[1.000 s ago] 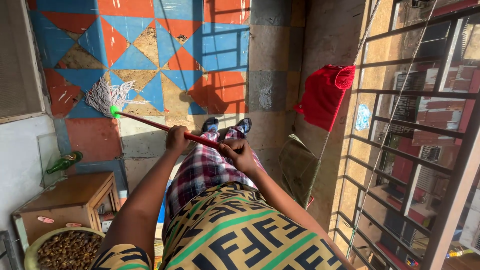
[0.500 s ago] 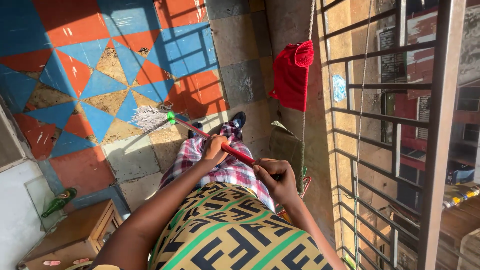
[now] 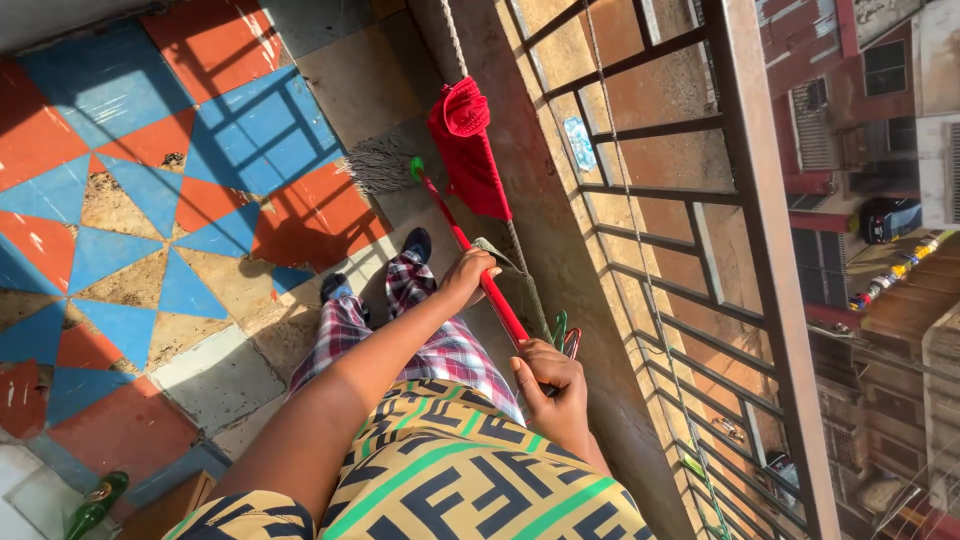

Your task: The recorder is mopping the floor of a balcony using a mop and blue buckets filled with water.

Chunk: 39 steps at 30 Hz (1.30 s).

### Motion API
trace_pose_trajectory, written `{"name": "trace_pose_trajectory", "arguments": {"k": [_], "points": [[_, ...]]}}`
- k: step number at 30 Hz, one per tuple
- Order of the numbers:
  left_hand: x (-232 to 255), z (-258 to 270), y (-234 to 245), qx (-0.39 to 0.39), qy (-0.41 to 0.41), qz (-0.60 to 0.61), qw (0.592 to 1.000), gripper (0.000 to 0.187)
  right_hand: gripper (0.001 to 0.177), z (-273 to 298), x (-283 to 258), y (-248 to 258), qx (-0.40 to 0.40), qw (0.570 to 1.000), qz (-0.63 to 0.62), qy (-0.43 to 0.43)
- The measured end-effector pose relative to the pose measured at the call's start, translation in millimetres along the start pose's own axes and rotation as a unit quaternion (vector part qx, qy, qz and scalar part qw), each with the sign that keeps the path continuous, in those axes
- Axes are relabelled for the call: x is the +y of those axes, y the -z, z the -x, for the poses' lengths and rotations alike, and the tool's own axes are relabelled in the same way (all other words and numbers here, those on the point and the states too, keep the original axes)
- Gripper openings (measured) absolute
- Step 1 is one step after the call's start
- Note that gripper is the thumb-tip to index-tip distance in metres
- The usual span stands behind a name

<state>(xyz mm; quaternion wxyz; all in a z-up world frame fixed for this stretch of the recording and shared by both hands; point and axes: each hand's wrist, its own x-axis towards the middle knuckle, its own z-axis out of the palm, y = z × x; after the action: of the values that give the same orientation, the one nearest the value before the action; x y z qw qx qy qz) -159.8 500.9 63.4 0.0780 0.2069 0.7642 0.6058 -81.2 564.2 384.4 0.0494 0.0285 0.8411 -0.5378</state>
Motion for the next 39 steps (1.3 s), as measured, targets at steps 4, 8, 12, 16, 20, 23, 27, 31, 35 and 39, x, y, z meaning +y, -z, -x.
{"name": "trace_pose_trajectory", "arguments": {"k": [4, 8, 12, 16, 20, 23, 27, 31, 35, 39], "points": [[-18, -31, -47, -0.049, -0.054, 0.045, 0.996, 0.021, 0.036, 7, 30, 5, 0.055, 0.997, 0.034, -0.030], [-7, -35, -67, -0.090, -0.074, 0.062, 0.991, 0.023, 0.034, 15, 44, 17, 0.140, 0.988, 0.033, -0.063], [-2, -30, -72, -0.102, -0.037, 0.036, 0.993, 0.029, 0.036, 14, 40, 24, 0.209, 0.974, -0.014, -0.088], [18, -20, -53, -0.105, -0.009, 0.012, 0.994, 0.028, 0.037, 12, 27, 30, 0.242, 0.954, -0.053, -0.168], [33, -8, -32, -0.107, 0.022, -0.010, 0.994, 0.027, 0.033, 12, 27, 34, 0.275, 0.926, -0.155, -0.209], [35, 10, -16, -0.098, 0.047, -0.038, 0.993, 0.028, 0.038, 12, 27, 31, 0.258, 0.933, -0.206, -0.145], [23, 39, 3, -0.080, 0.079, -0.065, 0.992, 0.032, 0.045, 12, 25, 16, 0.224, 0.938, -0.240, -0.110], [19, 67, 30, -0.054, 0.091, -0.070, 0.992, 0.034, 0.047, 12, 28, -2, 0.192, 0.941, -0.255, -0.111], [0, 102, 48, -0.065, 0.178, -0.088, 0.978, 0.026, 0.044, 5, 38, -21, 0.165, 0.935, -0.285, -0.129], [-43, 154, 53, -0.085, 0.280, -0.105, 0.950, 0.014, 0.039, 8, 64, -46, 0.148, 0.924, -0.297, -0.190]]}}
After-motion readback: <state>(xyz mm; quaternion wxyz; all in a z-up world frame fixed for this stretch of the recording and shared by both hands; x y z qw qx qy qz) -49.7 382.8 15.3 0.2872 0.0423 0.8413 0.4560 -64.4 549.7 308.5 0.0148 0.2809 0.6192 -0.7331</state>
